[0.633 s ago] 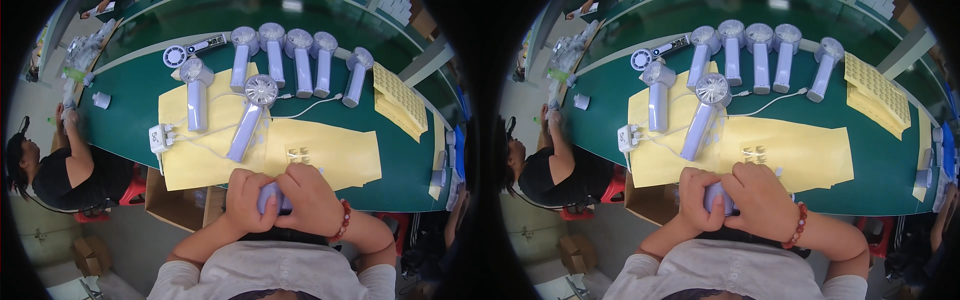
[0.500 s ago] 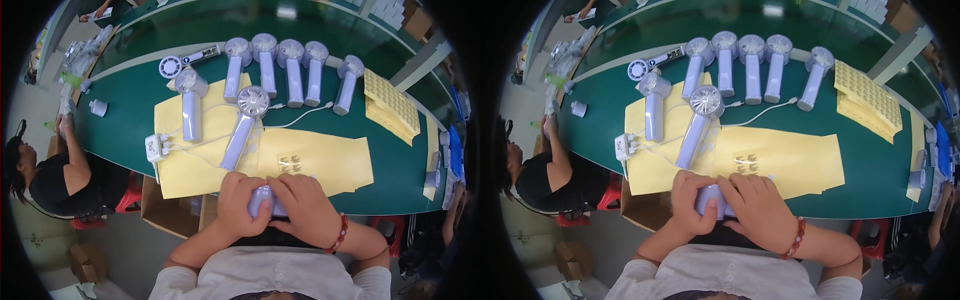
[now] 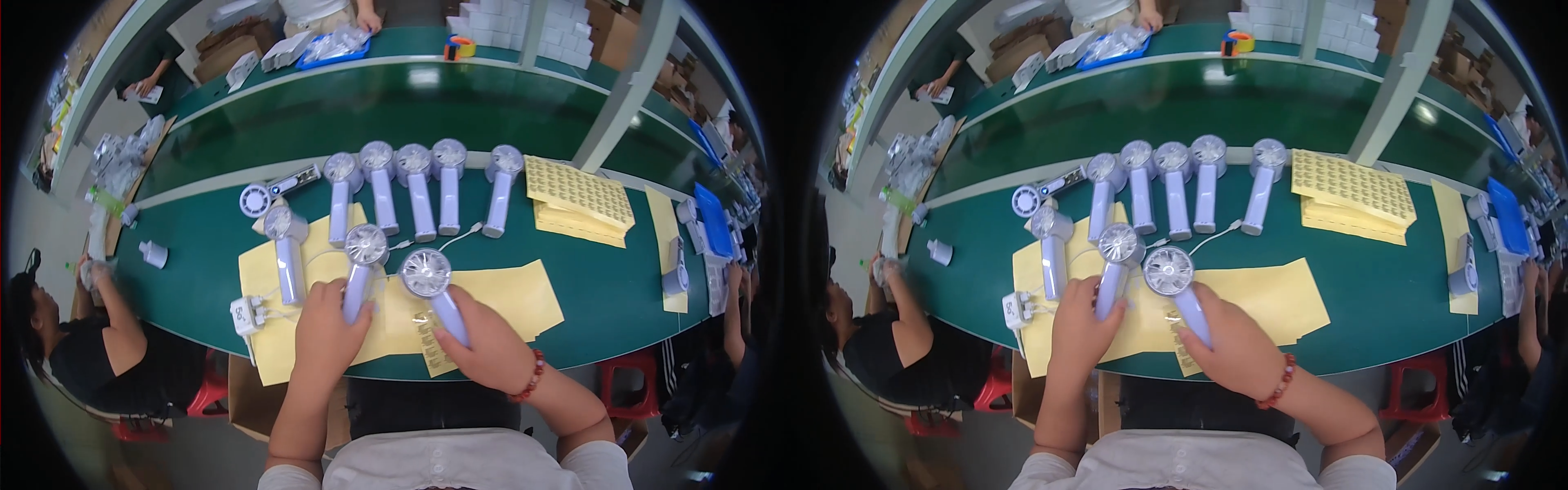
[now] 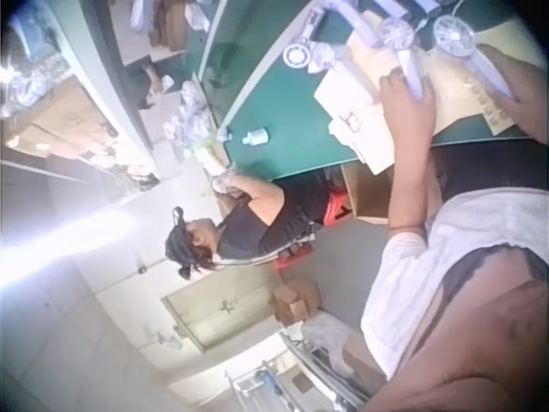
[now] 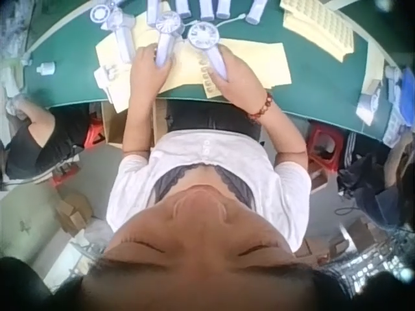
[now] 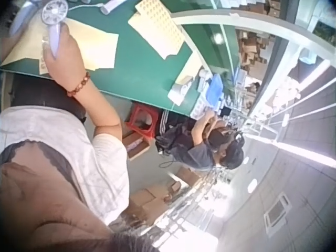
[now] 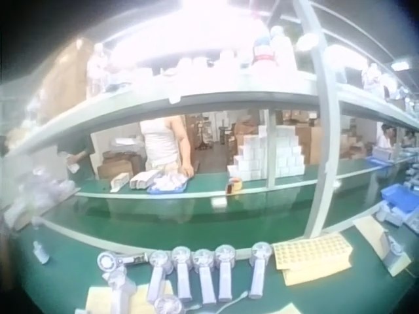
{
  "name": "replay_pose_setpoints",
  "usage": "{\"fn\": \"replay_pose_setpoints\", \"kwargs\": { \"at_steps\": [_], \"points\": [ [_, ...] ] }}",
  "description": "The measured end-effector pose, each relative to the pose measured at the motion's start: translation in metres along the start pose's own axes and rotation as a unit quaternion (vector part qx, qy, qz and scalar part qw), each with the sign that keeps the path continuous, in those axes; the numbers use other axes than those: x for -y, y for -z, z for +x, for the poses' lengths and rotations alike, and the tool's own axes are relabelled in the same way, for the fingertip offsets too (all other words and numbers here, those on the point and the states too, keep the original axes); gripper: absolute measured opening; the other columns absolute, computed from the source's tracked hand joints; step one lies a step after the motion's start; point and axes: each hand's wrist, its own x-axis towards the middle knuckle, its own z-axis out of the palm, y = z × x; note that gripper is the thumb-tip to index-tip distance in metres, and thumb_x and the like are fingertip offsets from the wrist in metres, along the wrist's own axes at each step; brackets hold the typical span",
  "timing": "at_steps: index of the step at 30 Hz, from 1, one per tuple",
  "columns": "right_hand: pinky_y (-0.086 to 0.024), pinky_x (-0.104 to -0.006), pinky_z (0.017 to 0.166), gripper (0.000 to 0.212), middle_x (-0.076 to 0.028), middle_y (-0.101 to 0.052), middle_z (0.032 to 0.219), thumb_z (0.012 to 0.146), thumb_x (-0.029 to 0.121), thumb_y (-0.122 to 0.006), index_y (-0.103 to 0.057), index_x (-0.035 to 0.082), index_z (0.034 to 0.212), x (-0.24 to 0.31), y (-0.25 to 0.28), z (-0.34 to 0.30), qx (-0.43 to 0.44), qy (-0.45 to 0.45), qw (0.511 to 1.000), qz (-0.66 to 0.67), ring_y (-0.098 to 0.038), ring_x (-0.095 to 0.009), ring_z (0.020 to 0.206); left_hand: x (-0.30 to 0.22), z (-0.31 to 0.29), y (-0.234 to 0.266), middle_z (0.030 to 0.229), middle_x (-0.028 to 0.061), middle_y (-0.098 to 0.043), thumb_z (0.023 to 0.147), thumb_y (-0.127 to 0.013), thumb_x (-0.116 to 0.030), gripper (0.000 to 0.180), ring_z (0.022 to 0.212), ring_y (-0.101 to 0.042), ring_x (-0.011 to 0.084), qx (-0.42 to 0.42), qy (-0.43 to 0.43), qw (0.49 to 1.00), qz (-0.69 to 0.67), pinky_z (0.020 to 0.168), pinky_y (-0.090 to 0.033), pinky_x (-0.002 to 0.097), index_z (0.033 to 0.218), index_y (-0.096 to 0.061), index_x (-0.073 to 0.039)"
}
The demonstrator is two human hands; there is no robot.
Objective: The person assembles handheld fans by hand from fan components, then applies product stickers to the assembled fans.
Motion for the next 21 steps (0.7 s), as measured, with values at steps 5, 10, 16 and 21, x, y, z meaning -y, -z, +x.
{"fn": "replay_pose_setpoints", "kwargs": {
  "at_steps": [5,10,16,21],
  "points": [
    [-0.042,-0.0416,0.085,0.045,-0.026,-0.051,0.105,0.082,0.017,-0.056,-0.042,-0.006,0.118,-0.014,-0.016,0.015,-0.034,0.034,0.996,-0.068,-0.051,-0.038,0.096,-0.005,-0.011,0.005,0.085,0.0179,-0.055,0.074,-0.067,-0.020,0.032,0.075,-0.057,0.0332,-0.016,0.033,0.999,0.001,0.068,-0.047,0.0386,0.093,-0.058,0.003],
    [-0.045,-0.0433,0.080,0.040,-0.022,-0.047,0.100,0.077,0.023,-0.062,-0.048,-0.004,0.104,-0.010,-0.043,0.046,0.026,0.023,0.998,-0.061,-0.052,-0.038,0.089,0.019,-0.022,0.007,0.089,0.0193,-0.055,0.078,-0.065,-0.016,0.031,0.076,-0.057,0.0329,-0.078,0.026,0.996,0.040,0.067,-0.048,0.0363,0.096,-0.055,0.006],
    [-0.046,-0.0400,0.080,0.049,-0.020,-0.051,0.101,0.082,0.039,-0.057,-0.052,-0.004,0.106,0.008,-0.023,0.051,0.165,0.018,0.977,-0.131,-0.055,-0.034,0.093,0.017,-0.025,0.007,0.089,0.0162,-0.052,0.087,-0.058,-0.023,0.040,0.073,-0.054,0.0246,-0.015,0.046,0.997,0.052,0.065,-0.044,0.0330,0.107,-0.051,0.011],
    [-0.043,-0.0387,0.089,0.039,-0.016,-0.058,0.102,0.080,0.030,-0.062,-0.058,0.002,0.107,-0.028,0.072,0.015,-0.180,0.032,0.975,-0.127,-0.054,-0.031,0.101,0.005,-0.031,0.024,0.088,0.0174,-0.056,0.086,-0.058,-0.022,0.034,0.074,-0.056,0.0288,-0.038,0.007,0.991,0.125,0.066,-0.046,0.0365,0.108,-0.054,0.004]
  ]
}}
